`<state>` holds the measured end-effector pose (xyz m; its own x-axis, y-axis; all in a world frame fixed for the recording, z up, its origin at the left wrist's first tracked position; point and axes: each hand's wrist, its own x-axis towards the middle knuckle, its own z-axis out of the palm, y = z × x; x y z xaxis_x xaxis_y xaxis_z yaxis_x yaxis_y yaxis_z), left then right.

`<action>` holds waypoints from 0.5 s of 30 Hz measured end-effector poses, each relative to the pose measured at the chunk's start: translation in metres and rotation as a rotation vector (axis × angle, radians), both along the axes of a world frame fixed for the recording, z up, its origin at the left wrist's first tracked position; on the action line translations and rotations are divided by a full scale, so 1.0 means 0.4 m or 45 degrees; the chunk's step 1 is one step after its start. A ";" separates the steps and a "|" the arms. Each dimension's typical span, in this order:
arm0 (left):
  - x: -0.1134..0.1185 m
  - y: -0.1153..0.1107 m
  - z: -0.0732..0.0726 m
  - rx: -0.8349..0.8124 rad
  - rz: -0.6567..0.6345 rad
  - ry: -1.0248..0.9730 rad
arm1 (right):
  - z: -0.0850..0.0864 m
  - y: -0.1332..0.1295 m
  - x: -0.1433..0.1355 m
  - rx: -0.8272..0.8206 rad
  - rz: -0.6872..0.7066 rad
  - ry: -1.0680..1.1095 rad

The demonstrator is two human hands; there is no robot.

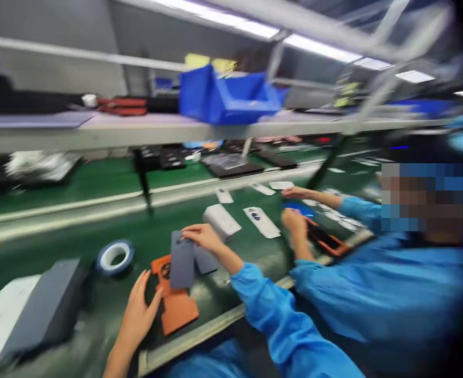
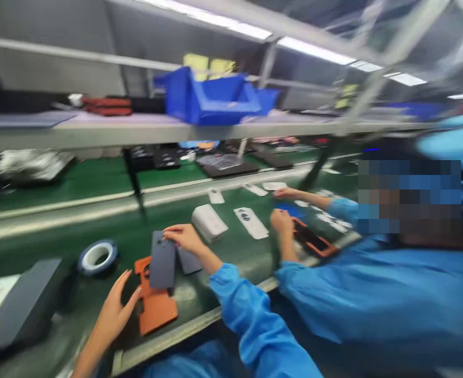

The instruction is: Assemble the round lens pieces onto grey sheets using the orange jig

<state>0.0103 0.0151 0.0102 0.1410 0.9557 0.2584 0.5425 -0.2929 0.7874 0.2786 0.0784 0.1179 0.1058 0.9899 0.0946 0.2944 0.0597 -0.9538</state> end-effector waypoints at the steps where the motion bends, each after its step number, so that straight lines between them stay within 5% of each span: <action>1: -0.013 -0.026 -0.018 -0.096 0.009 -0.023 | -0.033 0.024 -0.004 -0.056 0.095 0.047; 5: 0.013 -0.067 -0.058 -0.229 0.126 -0.171 | -0.122 0.074 -0.036 -0.193 0.274 0.132; 15: 0.038 -0.110 -0.053 -0.193 0.181 -0.213 | -0.175 0.085 -0.090 -0.294 0.367 0.093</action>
<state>0.0254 -0.0288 -0.0109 -0.0302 0.9924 0.1193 0.4282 -0.0950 0.8987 0.2426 0.1126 0.0477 -0.1818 0.9744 -0.1320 0.2276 -0.0889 -0.9697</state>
